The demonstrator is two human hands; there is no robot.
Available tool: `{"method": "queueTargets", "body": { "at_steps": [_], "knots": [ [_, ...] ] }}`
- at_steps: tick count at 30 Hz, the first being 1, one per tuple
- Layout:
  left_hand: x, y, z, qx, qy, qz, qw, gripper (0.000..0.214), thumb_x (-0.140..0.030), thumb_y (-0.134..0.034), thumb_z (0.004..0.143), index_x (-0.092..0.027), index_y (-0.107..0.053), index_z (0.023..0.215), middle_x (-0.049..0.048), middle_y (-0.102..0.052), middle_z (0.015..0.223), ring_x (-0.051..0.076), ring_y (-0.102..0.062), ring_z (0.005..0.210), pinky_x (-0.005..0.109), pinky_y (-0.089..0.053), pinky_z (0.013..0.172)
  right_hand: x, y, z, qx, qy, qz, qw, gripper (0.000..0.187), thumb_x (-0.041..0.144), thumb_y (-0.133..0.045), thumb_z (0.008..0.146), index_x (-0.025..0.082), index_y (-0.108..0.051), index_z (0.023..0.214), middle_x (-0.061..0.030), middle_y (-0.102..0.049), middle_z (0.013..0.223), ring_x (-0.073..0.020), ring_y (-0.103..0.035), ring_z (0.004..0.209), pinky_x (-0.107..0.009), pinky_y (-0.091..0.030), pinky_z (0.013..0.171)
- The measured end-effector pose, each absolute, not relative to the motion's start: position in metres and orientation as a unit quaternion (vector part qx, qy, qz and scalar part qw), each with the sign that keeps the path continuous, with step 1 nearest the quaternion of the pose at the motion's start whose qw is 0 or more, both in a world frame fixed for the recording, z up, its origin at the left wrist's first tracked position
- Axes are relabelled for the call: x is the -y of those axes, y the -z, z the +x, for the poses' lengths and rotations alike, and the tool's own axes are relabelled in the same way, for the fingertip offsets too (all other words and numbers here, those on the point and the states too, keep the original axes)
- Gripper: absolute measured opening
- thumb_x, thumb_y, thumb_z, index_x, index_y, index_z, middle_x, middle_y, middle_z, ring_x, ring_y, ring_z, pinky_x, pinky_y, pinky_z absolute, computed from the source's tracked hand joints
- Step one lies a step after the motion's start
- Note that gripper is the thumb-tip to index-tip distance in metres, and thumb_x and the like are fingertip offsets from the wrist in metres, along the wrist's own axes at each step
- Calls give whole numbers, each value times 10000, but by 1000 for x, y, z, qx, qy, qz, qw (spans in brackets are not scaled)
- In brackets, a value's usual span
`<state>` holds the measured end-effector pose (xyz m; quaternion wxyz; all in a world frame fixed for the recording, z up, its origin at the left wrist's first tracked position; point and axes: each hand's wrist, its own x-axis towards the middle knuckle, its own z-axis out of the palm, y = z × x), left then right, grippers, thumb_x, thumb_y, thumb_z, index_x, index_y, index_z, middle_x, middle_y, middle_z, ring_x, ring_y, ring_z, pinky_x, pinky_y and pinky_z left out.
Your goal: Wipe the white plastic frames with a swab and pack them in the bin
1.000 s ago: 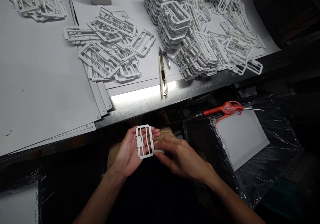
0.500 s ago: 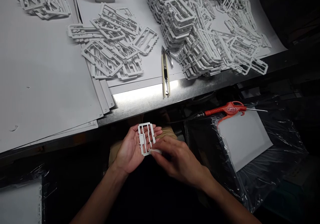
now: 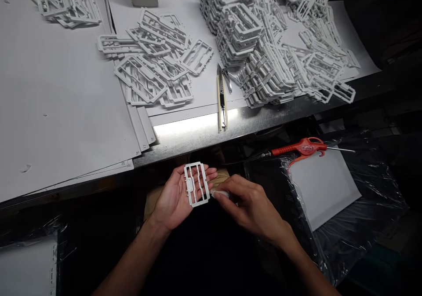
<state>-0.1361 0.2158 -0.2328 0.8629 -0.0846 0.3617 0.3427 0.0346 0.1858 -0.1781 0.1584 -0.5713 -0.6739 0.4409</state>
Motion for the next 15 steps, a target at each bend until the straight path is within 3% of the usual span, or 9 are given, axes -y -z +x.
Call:
{"method": "queueTargets", "body": {
  "at_steps": [4,7,11,15],
  "knots": [
    [-213,234,-139,-360,-352,-82,860,409,-303,-366,920,-8,-603,1076,209,-623,1110,298,-538,1105,419,-386,979,-196,172,34,671,-415,-587,182,132,225,-525,884,189,-649,856,-15,-609,798,-117,-570,735,-226,-440,690],
    [-210,232,-140,-363,-357,-93,856,401,-348,-366,924,-61,-633,1005,157,-672,944,254,-622,922,404,-448,890,-211,164,32,670,-399,-596,190,155,249,-517,882,187,-628,793,2,-567,690,-103,-523,612,-217,-406,575],
    [-208,224,-138,-384,-352,-98,848,303,-389,-502,872,-129,-646,932,55,-639,749,163,-607,687,308,-487,752,-252,150,20,661,-388,-606,214,96,283,-524,862,201,-574,856,36,-521,599,-93,-476,522,-198,-368,491],
    [-205,217,-141,-403,-361,-79,837,201,-322,-576,832,-139,-651,869,43,-605,692,136,-564,602,256,-460,632,-308,137,0,698,-354,-589,203,128,286,-532,837,214,-539,942,66,-500,526,-96,-465,481,-197,-335,476]
  ]
}}
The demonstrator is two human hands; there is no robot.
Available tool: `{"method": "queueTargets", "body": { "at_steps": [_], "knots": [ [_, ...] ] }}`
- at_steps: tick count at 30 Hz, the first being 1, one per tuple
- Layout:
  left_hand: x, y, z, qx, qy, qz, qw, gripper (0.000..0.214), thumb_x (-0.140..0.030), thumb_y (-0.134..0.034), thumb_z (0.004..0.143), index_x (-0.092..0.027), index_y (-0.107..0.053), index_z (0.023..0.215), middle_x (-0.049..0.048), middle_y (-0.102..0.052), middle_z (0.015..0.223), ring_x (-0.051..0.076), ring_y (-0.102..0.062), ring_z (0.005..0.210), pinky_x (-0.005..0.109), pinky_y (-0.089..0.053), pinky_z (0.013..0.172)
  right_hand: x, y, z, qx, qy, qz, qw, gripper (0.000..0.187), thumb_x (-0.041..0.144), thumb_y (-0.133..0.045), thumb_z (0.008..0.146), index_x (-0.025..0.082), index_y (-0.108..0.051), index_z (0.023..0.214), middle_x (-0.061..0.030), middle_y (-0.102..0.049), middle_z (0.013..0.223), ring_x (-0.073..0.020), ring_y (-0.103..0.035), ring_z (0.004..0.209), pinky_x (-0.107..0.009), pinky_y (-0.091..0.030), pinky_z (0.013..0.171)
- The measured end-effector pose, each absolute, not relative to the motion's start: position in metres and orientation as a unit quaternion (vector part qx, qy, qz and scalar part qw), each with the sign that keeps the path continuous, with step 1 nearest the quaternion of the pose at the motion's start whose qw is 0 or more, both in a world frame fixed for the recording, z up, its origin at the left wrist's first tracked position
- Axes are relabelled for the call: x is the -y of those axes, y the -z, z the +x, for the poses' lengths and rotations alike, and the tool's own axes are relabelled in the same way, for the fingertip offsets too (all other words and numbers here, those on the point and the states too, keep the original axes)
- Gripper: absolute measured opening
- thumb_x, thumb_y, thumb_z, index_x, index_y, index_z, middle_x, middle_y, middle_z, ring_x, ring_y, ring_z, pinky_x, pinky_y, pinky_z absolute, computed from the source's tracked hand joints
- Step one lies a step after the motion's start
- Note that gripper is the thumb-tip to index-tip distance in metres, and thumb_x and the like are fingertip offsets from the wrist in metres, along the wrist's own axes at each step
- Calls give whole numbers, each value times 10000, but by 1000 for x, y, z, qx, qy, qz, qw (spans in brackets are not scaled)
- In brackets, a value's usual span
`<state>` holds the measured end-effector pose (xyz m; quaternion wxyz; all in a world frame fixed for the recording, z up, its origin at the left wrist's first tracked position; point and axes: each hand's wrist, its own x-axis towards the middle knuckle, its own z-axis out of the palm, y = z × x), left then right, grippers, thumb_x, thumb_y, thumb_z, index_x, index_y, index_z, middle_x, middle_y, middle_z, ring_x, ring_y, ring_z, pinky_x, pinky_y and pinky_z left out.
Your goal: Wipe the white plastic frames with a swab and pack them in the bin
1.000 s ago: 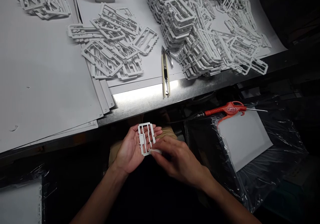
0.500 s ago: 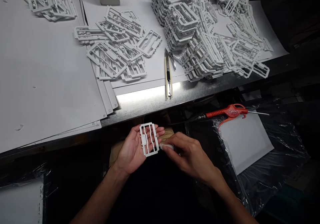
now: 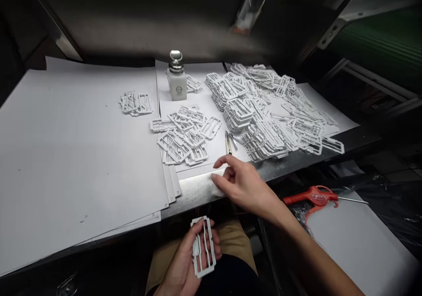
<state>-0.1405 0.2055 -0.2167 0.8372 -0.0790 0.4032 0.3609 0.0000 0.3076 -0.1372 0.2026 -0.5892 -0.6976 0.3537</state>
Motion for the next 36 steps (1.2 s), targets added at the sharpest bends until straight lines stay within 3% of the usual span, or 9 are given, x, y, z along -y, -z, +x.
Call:
{"method": "queueTargets", "body": {
  "at_steps": [6,12,15,20,24,27,30,33,36],
  "knots": [
    [-201,227,-152,-387,-378,-28,841,271,-350,-652,752,-112,-666,880,62,-591,675,143,-538,560,270,-437,588,-374,127,-25,740,-262,-607,124,447,280,-544,793,194,-433,1217,0,-607,643,-156,-545,576,-226,-335,513],
    [-202,233,-162,-387,-384,13,838,256,-346,-652,750,-116,-651,863,70,-603,658,162,-558,545,279,-429,573,-395,119,-35,776,-274,-562,82,165,228,-609,720,186,-608,880,-4,-600,613,-145,-524,554,-222,-307,498],
    [-204,232,-162,-380,-389,15,839,245,-335,-658,745,-117,-650,855,69,-604,642,161,-558,539,277,-422,570,-392,114,-30,775,-295,-552,88,174,278,-559,785,163,-591,911,-6,-601,608,-125,-514,515,-212,-318,474],
    [-208,222,-160,-379,-398,34,835,277,-351,-712,698,-123,-667,848,61,-599,642,151,-556,548,258,-406,574,-372,113,-13,692,-441,-537,196,245,379,-543,819,148,-548,901,57,-481,537,-71,-390,435,-175,-259,410],
    [-215,197,-153,-399,-431,70,806,260,-335,-719,709,-141,-684,879,73,-619,716,140,-540,589,241,-396,569,-333,115,-2,619,-503,-529,291,213,346,-595,798,164,-505,859,84,-392,519,-57,-339,434,-165,-245,405],
    [-218,180,-145,-392,-494,63,773,364,-391,-740,677,-177,-677,966,103,-658,901,183,-579,692,262,-421,604,-288,119,3,629,-471,-537,307,77,238,-554,826,184,-501,841,56,-468,569,-69,-415,484,-166,-300,431],
    [-217,172,-137,-376,-542,18,751,531,-458,-767,614,-257,-632,1086,81,-634,1102,257,-595,909,313,-459,742,-242,132,2,715,-397,-501,283,75,135,-526,800,199,-497,828,66,-458,539,-61,-384,423,-172,-292,403],
    [-212,176,-134,-390,-532,-3,752,522,-406,-754,658,-273,-602,1140,64,-642,1111,255,-598,946,326,-465,809,-208,151,-2,769,-305,-486,282,106,102,-503,797,195,-495,848,54,-461,552,-68,-396,421,-185,-318,423],
    [-207,187,-137,-398,-481,-35,781,405,-362,-692,742,-219,-621,1114,75,-665,1065,244,-611,933,323,-472,832,-188,165,-4,762,-322,-500,256,149,144,-540,795,179,-520,939,43,-493,574,-73,-412,417,-190,-328,421]
  ]
}}
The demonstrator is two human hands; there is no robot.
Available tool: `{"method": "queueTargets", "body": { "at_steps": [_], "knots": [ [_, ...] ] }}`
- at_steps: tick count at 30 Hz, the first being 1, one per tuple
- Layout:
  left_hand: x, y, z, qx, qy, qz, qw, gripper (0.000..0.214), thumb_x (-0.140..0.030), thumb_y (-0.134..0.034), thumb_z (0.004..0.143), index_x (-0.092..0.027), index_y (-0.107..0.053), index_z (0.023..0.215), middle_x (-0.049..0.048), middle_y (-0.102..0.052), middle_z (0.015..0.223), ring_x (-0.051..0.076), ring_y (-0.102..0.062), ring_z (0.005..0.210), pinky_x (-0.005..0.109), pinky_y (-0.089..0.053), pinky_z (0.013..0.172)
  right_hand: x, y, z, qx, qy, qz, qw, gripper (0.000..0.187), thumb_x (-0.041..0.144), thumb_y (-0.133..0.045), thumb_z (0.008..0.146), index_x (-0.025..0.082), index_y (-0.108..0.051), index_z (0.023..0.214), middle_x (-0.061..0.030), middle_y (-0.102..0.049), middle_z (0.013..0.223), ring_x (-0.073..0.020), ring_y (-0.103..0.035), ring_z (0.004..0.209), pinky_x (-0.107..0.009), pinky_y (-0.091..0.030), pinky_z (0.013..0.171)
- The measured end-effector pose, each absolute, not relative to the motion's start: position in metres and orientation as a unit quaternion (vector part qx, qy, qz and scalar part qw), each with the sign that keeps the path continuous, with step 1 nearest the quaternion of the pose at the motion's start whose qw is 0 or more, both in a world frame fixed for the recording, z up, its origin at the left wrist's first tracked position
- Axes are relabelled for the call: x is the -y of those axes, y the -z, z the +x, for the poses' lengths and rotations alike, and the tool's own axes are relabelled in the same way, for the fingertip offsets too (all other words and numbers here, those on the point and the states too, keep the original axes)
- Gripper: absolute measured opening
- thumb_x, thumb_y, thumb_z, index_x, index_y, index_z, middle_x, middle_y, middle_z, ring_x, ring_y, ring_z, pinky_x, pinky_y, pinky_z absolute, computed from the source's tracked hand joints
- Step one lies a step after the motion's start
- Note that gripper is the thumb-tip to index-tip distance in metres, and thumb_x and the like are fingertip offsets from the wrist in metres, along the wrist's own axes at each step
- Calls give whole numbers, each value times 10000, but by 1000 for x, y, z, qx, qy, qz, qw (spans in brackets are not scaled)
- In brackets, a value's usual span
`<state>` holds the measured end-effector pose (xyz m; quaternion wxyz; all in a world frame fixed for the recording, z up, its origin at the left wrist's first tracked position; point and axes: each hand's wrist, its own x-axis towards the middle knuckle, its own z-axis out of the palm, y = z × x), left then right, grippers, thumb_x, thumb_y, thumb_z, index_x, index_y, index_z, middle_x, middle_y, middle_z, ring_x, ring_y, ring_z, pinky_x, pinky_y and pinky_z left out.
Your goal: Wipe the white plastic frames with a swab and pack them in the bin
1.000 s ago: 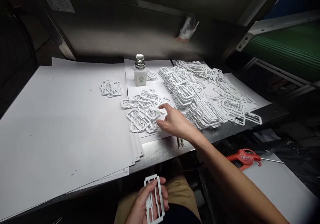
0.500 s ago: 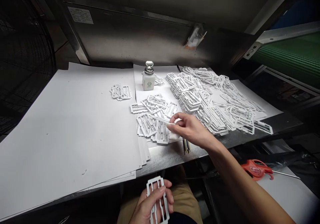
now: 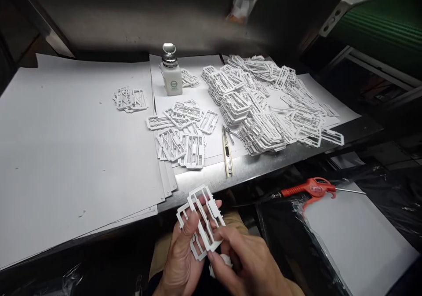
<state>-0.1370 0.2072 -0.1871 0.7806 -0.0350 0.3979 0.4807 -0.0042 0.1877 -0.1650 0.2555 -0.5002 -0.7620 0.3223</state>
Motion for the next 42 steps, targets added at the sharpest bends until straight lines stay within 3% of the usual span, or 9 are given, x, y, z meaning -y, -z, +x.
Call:
{"method": "queueTargets", "body": {
  "at_steps": [4,6,9,14,18,22,30,37,42],
  "knots": [
    [-201,200,-146,-390,-418,-65,818,333,-368,-667,767,-157,-661,1025,95,-695,938,243,-634,890,316,-496,808,-182,160,7,698,-455,-510,215,240,256,-607,804,194,-575,1034,52,-526,574,-67,-442,434,-171,-332,410],
    [-198,203,-148,-383,-405,-72,827,330,-361,-674,762,-144,-667,1011,101,-699,903,238,-643,872,314,-505,798,-187,154,18,640,-472,-552,250,137,306,-590,835,203,-625,918,34,-566,614,-75,-492,509,-167,-377,472],
    [-195,207,-148,-373,-389,-80,838,319,-329,-665,777,-129,-664,1024,108,-700,895,221,-651,844,303,-511,793,-201,153,30,554,-465,-613,318,168,329,-590,843,193,-639,758,19,-600,682,-78,-520,583,-163,-407,523],
    [-191,212,-142,-361,-378,-78,849,250,-301,-595,834,-126,-672,995,95,-700,880,208,-657,824,293,-526,766,-225,162,18,572,-435,-586,373,134,268,-600,840,196,-655,939,-10,-619,886,-95,-576,741,-173,-463,636],
    [-188,212,-144,-381,-394,-83,832,160,-221,-577,847,-150,-685,941,68,-704,872,180,-659,817,267,-530,757,-235,166,8,677,-389,-533,325,119,215,-570,849,174,-653,925,-16,-613,866,-107,-577,763,-211,-457,707],
    [-189,212,-151,-387,-371,-59,842,264,-282,-586,839,-113,-659,1028,130,-696,910,220,-658,829,304,-533,755,-232,168,23,661,-359,-587,299,77,184,-573,836,166,-645,855,-8,-596,794,-98,-546,673,-213,-437,621],
    [-195,218,-147,-388,-362,-59,845,265,-266,-558,857,-95,-649,1036,111,-697,883,226,-657,835,314,-543,755,-220,169,25,638,-382,-594,308,99,240,-591,844,176,-640,903,-9,-603,843,-88,-554,678,-196,-457,631],
    [-194,227,-145,-404,-384,-77,826,270,-252,-567,854,-130,-630,1087,95,-678,1004,247,-621,963,343,-518,832,-202,176,19,679,-395,-578,219,163,251,-537,869,213,-639,990,-25,-610,896,-120,-569,720,-238,-465,663],
    [-195,231,-145,-403,-363,-65,837,303,-278,-582,845,-146,-620,1115,100,-685,976,258,-621,961,363,-517,828,-180,172,26,682,-456,-538,196,148,213,-522,875,189,-626,978,-36,-605,885,-113,-562,713,-220,-465,655]
  ]
}}
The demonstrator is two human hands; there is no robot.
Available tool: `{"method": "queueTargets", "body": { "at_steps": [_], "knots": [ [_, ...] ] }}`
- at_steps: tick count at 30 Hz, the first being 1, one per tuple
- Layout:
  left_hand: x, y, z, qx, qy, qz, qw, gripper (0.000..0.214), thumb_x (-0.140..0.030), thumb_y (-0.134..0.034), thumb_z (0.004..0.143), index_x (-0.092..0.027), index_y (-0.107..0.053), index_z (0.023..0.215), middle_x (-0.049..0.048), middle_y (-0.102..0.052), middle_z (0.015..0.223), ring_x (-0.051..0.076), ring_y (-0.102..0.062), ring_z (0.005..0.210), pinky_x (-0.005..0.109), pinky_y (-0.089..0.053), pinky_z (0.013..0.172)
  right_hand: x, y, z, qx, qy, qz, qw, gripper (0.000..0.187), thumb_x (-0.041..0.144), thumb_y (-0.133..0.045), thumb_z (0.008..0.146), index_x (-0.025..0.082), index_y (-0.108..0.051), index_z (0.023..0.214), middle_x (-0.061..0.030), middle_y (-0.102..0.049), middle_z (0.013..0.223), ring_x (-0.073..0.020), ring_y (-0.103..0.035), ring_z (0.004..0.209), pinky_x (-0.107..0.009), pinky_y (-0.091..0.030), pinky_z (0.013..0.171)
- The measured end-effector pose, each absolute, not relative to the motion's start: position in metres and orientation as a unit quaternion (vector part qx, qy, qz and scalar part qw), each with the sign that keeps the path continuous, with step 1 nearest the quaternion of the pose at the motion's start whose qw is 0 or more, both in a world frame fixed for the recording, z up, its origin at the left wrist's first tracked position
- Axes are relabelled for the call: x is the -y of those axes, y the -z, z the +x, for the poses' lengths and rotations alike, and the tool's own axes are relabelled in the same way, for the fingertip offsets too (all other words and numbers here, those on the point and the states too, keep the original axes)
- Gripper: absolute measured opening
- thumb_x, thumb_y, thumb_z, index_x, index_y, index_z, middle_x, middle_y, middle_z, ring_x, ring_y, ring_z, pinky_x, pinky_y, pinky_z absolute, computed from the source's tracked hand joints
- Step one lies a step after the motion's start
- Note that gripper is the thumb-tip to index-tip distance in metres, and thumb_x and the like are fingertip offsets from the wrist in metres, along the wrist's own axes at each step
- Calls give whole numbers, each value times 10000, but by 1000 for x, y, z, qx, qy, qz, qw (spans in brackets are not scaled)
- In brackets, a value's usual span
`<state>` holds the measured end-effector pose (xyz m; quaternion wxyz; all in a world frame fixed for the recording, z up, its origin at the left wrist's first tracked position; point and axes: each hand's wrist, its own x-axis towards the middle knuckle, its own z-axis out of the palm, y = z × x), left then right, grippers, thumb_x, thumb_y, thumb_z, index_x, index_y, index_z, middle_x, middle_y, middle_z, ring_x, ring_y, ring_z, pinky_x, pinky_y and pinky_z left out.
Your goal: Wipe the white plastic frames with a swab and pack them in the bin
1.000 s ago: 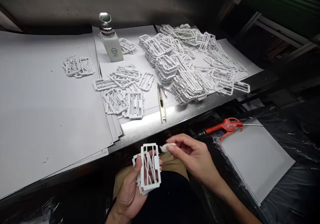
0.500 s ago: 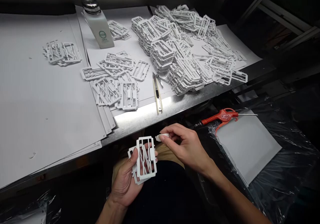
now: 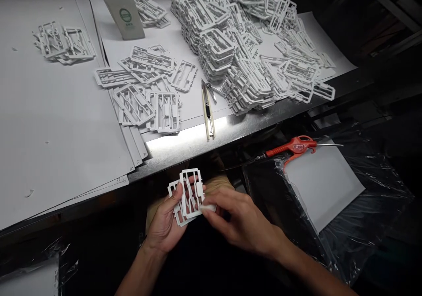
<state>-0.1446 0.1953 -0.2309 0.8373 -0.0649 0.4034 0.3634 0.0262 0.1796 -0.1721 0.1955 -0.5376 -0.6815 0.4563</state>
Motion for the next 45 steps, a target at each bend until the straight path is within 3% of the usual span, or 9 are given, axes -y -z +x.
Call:
{"method": "queueTargets", "body": {
  "at_steps": [7,11,23,30,45],
  "knots": [
    [-192,233,-139,-381,-356,-47,852,323,-304,-595,836,-155,-619,1121,95,-685,968,256,-623,958,347,-506,833,-175,170,14,664,-474,-528,234,144,208,-540,867,160,-621,975,-47,-597,884,-119,-568,747,-219,-471,695],
    [-192,233,-141,-393,-365,-41,843,333,-288,-610,825,-166,-610,1135,91,-686,968,254,-630,941,355,-504,835,-174,173,11,694,-480,-492,215,169,185,-525,868,159,-612,1010,-64,-589,953,-134,-566,822,-226,-466,735],
    [-194,237,-148,-391,-367,-56,842,334,-282,-565,852,-156,-589,1160,116,-683,989,253,-628,954,366,-514,830,-172,174,34,635,-452,-592,206,81,209,-549,857,175,-623,851,-14,-569,751,-112,-518,648,-238,-436,614],
    [-194,233,-144,-394,-374,-52,838,326,-265,-580,842,-158,-594,1150,104,-689,954,260,-632,942,371,-519,819,-173,177,17,678,-467,-513,243,163,180,-530,867,161,-606,1010,-62,-596,935,-133,-569,816,-238,-474,751],
    [-197,241,-145,-389,-372,-84,838,287,-237,-537,868,-138,-603,1129,97,-696,946,241,-639,935,347,-517,832,-184,178,19,708,-399,-538,223,171,198,-468,893,174,-596,1004,-68,-590,934,-149,-564,811,-263,-468,761]
  ]
}}
